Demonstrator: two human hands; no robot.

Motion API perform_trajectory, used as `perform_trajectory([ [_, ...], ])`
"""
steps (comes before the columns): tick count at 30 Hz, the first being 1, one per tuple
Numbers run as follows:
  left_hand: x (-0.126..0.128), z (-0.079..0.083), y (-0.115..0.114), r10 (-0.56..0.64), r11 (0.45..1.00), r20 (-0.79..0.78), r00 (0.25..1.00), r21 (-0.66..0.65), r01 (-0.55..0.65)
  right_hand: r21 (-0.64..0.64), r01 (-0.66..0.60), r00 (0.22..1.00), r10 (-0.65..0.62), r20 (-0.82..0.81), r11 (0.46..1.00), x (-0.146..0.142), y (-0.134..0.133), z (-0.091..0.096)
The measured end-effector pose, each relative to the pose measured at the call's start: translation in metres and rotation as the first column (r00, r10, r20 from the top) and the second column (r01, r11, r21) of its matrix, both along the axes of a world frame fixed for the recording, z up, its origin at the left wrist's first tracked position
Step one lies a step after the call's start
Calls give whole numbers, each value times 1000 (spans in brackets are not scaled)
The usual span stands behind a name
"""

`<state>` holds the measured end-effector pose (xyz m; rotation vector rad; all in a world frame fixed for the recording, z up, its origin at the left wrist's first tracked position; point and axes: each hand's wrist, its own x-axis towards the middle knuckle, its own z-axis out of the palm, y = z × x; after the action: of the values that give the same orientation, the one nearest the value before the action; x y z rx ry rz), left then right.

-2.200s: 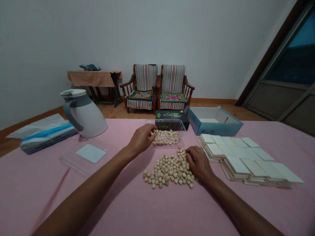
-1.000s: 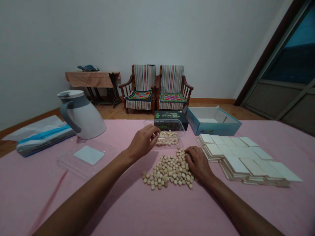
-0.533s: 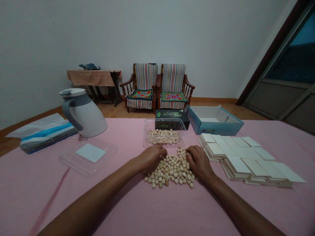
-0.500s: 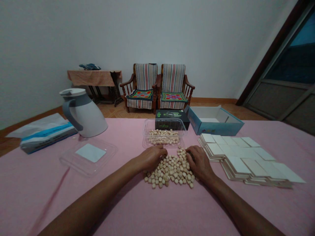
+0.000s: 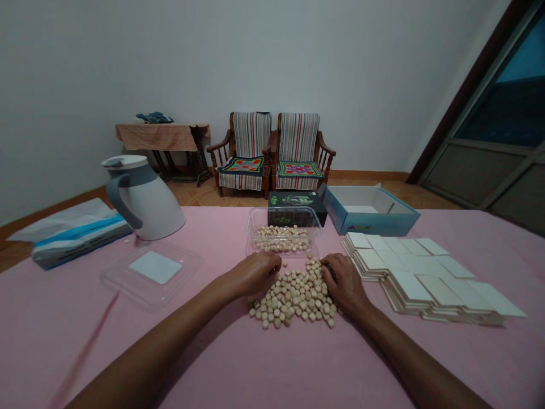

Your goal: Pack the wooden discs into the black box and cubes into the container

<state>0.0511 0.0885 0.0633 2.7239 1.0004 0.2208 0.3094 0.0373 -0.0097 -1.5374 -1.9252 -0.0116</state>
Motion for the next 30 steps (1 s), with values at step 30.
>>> perform_trajectory([
  [30, 25, -5, 2, 13, 1000, 15, 1000, 26, -14, 32, -2, 1000, 2, 8, 999, 1, 1, -1],
])
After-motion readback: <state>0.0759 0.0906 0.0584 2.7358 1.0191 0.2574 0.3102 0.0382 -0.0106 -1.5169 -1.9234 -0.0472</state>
